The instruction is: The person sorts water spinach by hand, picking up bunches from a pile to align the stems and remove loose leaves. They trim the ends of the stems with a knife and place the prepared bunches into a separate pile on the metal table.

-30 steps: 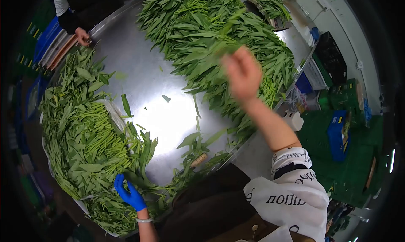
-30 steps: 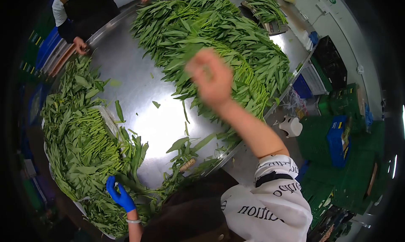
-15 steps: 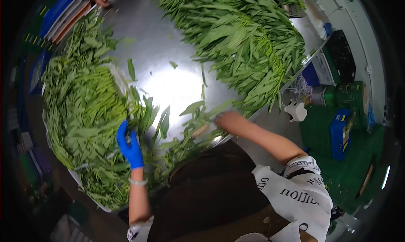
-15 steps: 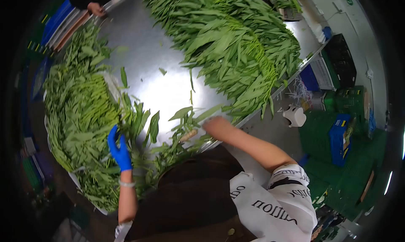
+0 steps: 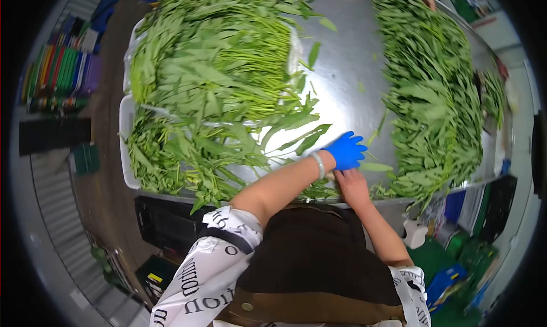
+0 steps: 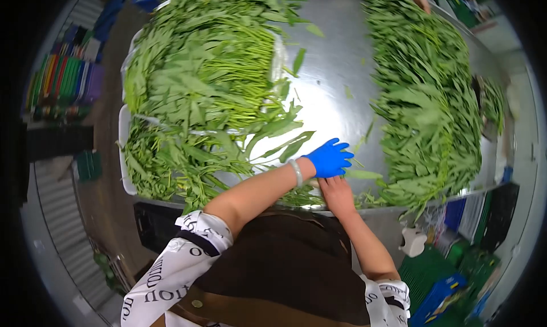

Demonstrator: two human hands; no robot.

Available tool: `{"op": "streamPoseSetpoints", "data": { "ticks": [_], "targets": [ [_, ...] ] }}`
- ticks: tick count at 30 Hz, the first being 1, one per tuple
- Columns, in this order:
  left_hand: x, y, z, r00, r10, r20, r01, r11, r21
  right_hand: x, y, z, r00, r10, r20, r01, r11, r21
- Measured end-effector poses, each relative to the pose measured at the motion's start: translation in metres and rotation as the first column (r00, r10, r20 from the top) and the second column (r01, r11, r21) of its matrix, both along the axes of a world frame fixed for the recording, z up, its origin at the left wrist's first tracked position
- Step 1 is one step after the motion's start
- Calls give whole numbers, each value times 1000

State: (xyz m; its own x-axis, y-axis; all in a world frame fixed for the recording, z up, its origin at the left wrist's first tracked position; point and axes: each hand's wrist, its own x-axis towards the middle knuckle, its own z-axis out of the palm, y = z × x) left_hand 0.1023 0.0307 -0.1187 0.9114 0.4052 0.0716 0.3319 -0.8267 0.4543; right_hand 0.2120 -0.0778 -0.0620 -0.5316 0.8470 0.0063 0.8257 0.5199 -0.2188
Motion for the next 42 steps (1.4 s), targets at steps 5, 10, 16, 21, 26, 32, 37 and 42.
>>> {"op": "streamPoseSetpoints", "data": {
  "ticks": [5, 10, 16, 21, 26, 32, 37, 42],
  "targets": [
    [-61, -12, 9, 987, 140, -76, -137, 989, 52, 12, -4, 5, 963, 162, 213, -127, 977, -170],
    [-207, -67, 5, 837, 545, -56, -539, 837, 92, 48, -3, 9, 941, 27, 337, 40, 980, -192],
    [-432, -124, 46, 514, 754, -409, -741, 631, 232, 47, 1, 20, 930, 35, 365, 121, 910, -397],
    [-603, -146, 37, 263, 829, -494, -719, 510, 473, 18, 8, 33, 947, 25, 319, 128, 885, -448],
    [-682, -128, 41, -73, 841, -536, -738, 316, 596, 23, 18, 30, 947, -66, 314, 242, 791, -562],
    [-518, -65, 81, 242, 963, 115, -943, 206, 262, 26, 6, -10, 843, -528, -104, 364, 701, -613],
    [-315, -54, 92, 800, 599, -8, -591, 791, 157, -28, 6, 7, 755, -651, -75, 387, 535, -751],
    [-269, 24, 122, 746, 666, -1, -599, 672, 437, -38, 20, 29, 846, -532, -16, 421, 688, -591]
  ]
}}
